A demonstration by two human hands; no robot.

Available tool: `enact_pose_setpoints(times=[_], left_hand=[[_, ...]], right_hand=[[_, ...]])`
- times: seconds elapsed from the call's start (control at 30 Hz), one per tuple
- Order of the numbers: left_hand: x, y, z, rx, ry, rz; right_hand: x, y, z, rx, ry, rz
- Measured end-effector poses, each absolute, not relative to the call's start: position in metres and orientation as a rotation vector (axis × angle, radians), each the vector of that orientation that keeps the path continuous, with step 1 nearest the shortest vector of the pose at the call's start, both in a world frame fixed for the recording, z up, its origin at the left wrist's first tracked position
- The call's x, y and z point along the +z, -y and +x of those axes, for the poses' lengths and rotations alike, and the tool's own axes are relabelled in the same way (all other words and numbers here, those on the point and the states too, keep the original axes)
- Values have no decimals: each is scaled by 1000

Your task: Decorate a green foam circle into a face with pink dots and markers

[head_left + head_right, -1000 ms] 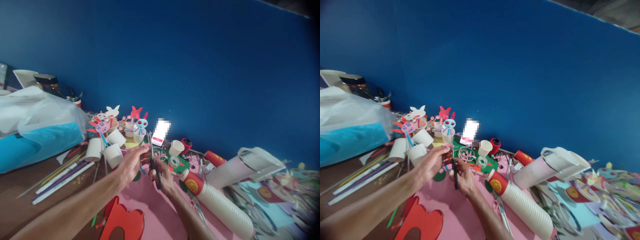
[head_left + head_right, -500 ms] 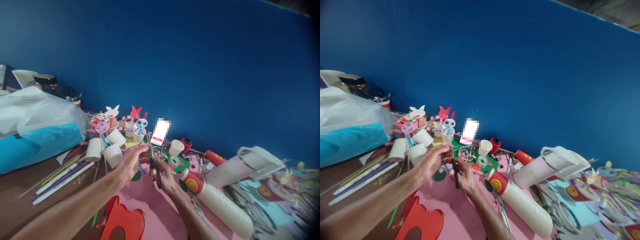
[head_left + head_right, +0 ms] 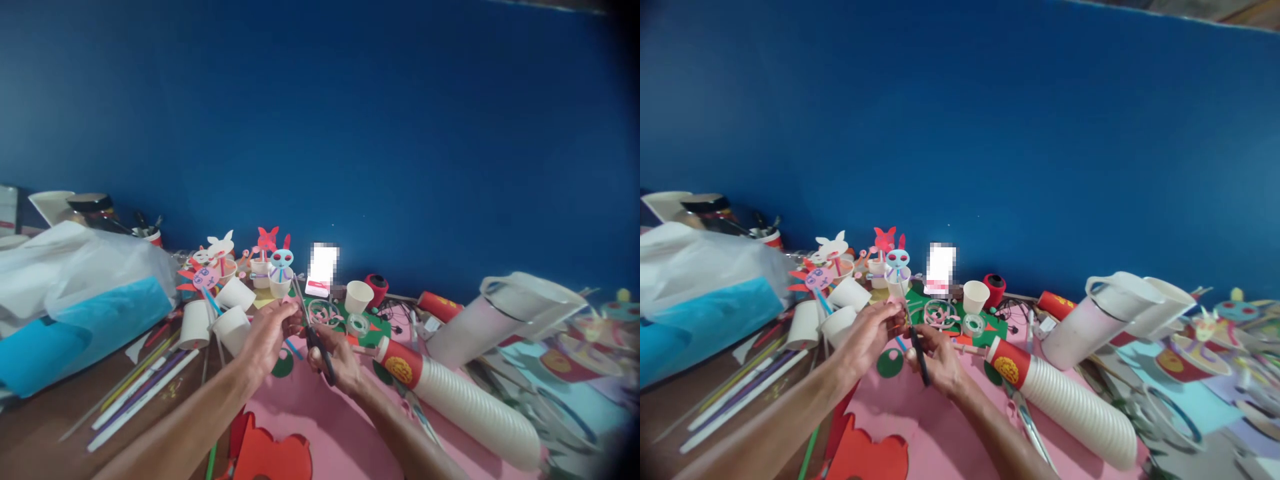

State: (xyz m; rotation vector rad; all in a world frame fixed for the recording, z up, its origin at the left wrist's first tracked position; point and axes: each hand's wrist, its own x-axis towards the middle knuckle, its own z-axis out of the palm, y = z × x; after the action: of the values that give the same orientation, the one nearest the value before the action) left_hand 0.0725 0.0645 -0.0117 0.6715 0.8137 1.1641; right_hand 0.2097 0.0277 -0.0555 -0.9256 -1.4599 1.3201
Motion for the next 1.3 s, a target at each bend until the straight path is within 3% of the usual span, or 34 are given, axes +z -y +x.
enact_pose_setpoints(times=[1.3], left_hand=[[-6, -65, 74, 1226, -848, 713]], right_hand=[[-53, -29, 204, 1393, 1368, -839]])
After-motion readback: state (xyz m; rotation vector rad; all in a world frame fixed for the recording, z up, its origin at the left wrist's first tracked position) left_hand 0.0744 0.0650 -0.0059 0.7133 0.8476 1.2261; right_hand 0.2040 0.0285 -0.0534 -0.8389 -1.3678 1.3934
